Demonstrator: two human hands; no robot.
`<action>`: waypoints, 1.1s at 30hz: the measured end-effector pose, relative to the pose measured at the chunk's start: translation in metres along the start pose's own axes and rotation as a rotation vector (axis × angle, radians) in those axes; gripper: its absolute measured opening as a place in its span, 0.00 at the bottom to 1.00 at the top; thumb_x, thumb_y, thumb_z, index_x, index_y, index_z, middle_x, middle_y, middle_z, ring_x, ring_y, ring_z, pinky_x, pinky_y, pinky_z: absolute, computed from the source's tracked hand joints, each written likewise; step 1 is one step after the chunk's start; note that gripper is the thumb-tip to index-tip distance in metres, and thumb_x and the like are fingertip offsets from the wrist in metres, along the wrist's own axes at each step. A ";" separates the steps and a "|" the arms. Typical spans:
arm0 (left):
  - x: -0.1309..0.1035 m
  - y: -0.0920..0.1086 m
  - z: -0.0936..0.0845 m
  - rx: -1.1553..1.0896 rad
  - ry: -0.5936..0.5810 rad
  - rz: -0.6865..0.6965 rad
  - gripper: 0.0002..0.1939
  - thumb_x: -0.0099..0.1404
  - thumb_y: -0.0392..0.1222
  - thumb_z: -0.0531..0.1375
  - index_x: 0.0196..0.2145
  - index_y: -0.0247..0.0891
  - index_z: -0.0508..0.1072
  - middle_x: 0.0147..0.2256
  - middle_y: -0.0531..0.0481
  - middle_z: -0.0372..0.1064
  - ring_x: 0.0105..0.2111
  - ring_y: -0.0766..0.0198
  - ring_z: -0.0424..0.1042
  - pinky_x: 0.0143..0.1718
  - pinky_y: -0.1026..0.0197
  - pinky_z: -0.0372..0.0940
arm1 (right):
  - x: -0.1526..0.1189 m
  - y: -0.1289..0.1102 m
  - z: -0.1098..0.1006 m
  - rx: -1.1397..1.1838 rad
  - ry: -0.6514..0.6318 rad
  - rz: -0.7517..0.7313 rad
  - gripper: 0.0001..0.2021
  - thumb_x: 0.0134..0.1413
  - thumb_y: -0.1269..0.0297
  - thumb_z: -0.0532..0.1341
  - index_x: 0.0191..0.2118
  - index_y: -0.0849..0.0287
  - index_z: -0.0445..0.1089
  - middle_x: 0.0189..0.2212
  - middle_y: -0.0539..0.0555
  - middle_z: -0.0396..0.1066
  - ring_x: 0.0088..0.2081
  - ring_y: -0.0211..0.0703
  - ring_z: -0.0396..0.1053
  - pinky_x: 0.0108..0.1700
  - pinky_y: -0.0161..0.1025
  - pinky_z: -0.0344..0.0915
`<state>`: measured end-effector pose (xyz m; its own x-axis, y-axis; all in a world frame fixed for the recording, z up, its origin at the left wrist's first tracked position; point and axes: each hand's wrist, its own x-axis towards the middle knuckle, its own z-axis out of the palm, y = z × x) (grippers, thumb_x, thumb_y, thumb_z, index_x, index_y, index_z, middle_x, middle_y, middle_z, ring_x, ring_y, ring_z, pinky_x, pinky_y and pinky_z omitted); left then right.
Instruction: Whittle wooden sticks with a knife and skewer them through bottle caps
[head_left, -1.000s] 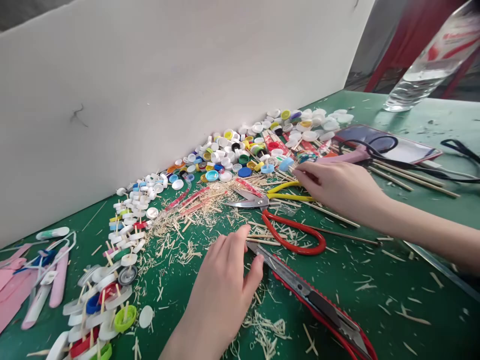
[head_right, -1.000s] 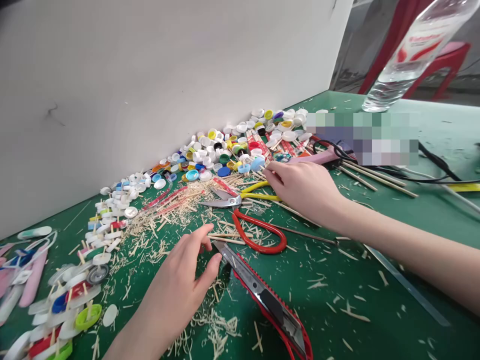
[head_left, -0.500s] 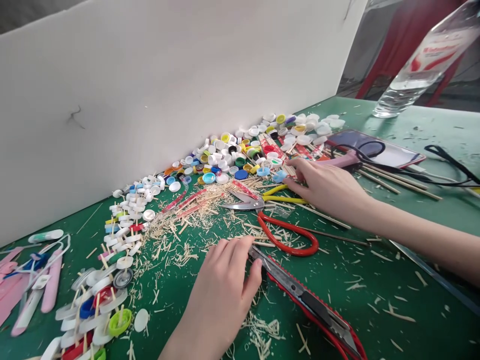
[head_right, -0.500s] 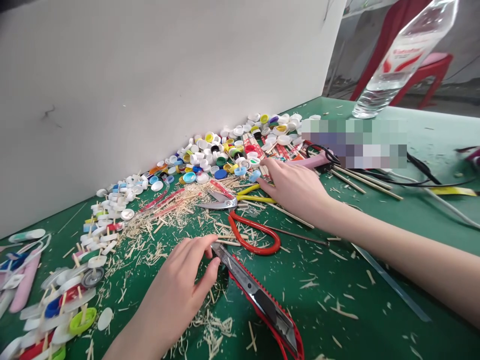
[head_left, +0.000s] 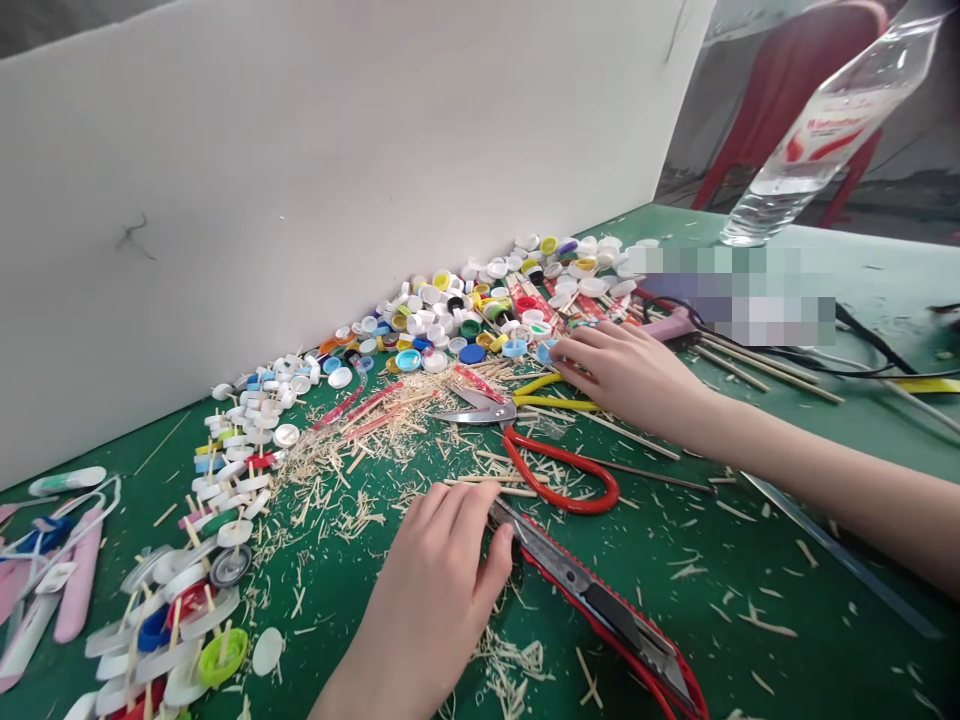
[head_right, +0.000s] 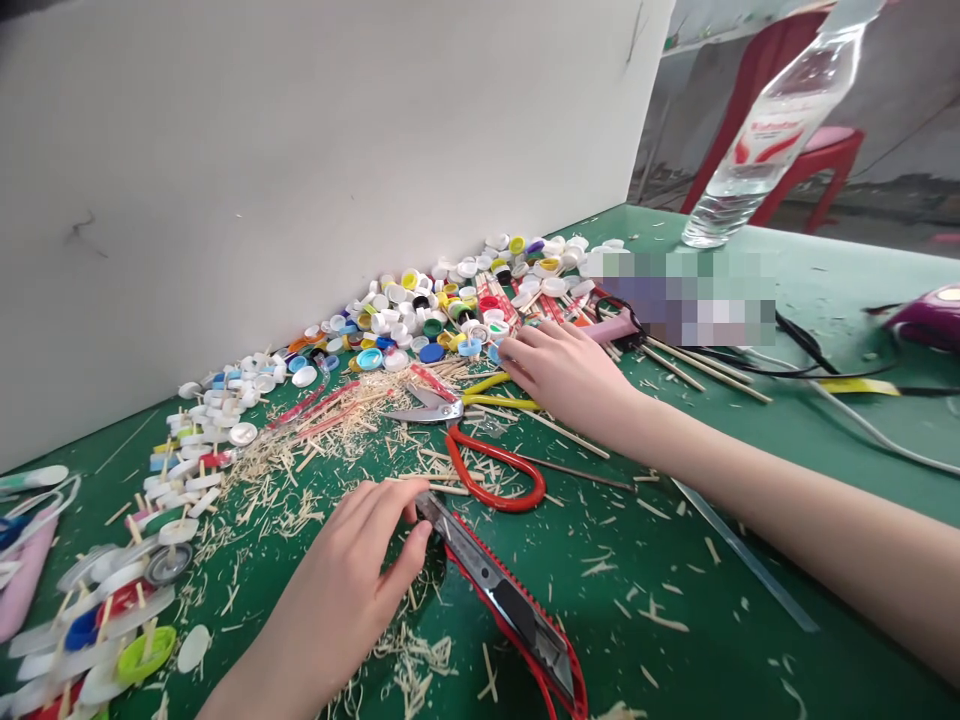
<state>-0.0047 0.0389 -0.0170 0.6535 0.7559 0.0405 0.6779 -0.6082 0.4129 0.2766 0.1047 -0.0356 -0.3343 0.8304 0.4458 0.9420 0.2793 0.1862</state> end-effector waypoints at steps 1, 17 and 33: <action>0.000 0.000 0.000 -0.002 0.003 -0.001 0.16 0.71 0.45 0.43 0.52 0.43 0.62 0.44 0.47 0.69 0.46 0.58 0.68 0.49 0.44 0.68 | 0.001 0.000 0.001 0.005 -0.002 0.012 0.19 0.66 0.59 0.43 0.41 0.60 0.68 0.36 0.59 0.70 0.38 0.48 0.65 0.41 0.45 0.60; 0.000 -0.001 0.001 0.000 0.014 0.013 0.16 0.71 0.45 0.43 0.52 0.43 0.62 0.45 0.47 0.69 0.46 0.58 0.68 0.48 0.44 0.68 | 0.004 0.002 0.014 0.142 0.019 0.030 0.21 0.64 0.59 0.43 0.53 0.61 0.66 0.46 0.62 0.68 0.48 0.54 0.61 0.50 0.54 0.60; 0.001 -0.001 0.002 -0.004 0.008 0.026 0.15 0.71 0.44 0.44 0.51 0.43 0.62 0.46 0.48 0.68 0.46 0.58 0.67 0.49 0.45 0.68 | 0.002 -0.005 0.008 0.250 -0.050 0.023 0.22 0.63 0.59 0.44 0.58 0.59 0.60 0.51 0.60 0.68 0.50 0.53 0.64 0.50 0.53 0.60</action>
<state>-0.0041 0.0401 -0.0191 0.6681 0.7418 0.0583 0.6596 -0.6266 0.4151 0.2712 0.1093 -0.0426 -0.3163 0.8589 0.4028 0.9297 0.3651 -0.0483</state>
